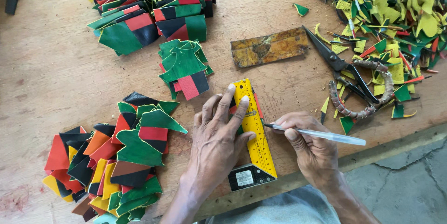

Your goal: The person repeatedly measures and marks small multicolored fabric pieces using a yellow ruler and a white marker. They pick up each piece, align the ruler, draw a line, and place the marked piece into a growing stack on the table.

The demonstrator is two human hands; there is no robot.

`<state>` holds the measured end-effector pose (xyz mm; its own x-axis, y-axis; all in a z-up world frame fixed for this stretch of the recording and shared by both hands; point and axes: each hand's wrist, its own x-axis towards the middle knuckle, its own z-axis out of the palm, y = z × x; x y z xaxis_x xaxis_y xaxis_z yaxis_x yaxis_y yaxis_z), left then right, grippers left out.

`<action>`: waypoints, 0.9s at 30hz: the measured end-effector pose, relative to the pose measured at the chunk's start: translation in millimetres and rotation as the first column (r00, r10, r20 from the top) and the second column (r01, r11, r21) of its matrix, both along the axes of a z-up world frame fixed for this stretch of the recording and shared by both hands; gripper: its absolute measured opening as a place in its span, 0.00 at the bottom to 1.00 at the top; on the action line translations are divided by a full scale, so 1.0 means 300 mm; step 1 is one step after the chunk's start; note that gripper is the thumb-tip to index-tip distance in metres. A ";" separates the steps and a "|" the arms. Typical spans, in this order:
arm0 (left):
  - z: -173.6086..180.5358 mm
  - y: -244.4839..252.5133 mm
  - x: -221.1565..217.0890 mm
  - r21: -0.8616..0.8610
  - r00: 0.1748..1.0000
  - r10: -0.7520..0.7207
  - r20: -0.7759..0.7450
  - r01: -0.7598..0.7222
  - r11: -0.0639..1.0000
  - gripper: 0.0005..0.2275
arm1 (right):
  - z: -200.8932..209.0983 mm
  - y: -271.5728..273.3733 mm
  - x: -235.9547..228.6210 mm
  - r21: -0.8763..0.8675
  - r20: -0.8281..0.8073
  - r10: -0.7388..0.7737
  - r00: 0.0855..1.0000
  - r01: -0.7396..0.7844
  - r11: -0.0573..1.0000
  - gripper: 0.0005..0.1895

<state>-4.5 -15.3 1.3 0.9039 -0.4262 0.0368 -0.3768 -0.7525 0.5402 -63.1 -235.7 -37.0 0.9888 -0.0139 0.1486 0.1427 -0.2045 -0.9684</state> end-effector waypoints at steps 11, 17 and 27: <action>-0.002 -0.002 -0.001 -0.001 1.000 0.001 0.007 -0.001 1.000 0.31 | 0.033 0.010 0.040 -0.157 0.107 0.032 0.994 -0.015 0.987 0.07; -0.012 -0.002 -0.002 -0.007 1.000 0.002 0.019 -0.002 1.000 0.31 | 0.052 0.051 0.127 -0.180 0.174 0.081 0.981 -0.050 0.982 0.07; -0.011 0.004 0.001 -0.029 1.000 0.004 0.001 -0.004 1.000 0.32 | 0.065 0.071 0.202 -0.121 0.128 -0.022 0.991 0.037 0.992 0.06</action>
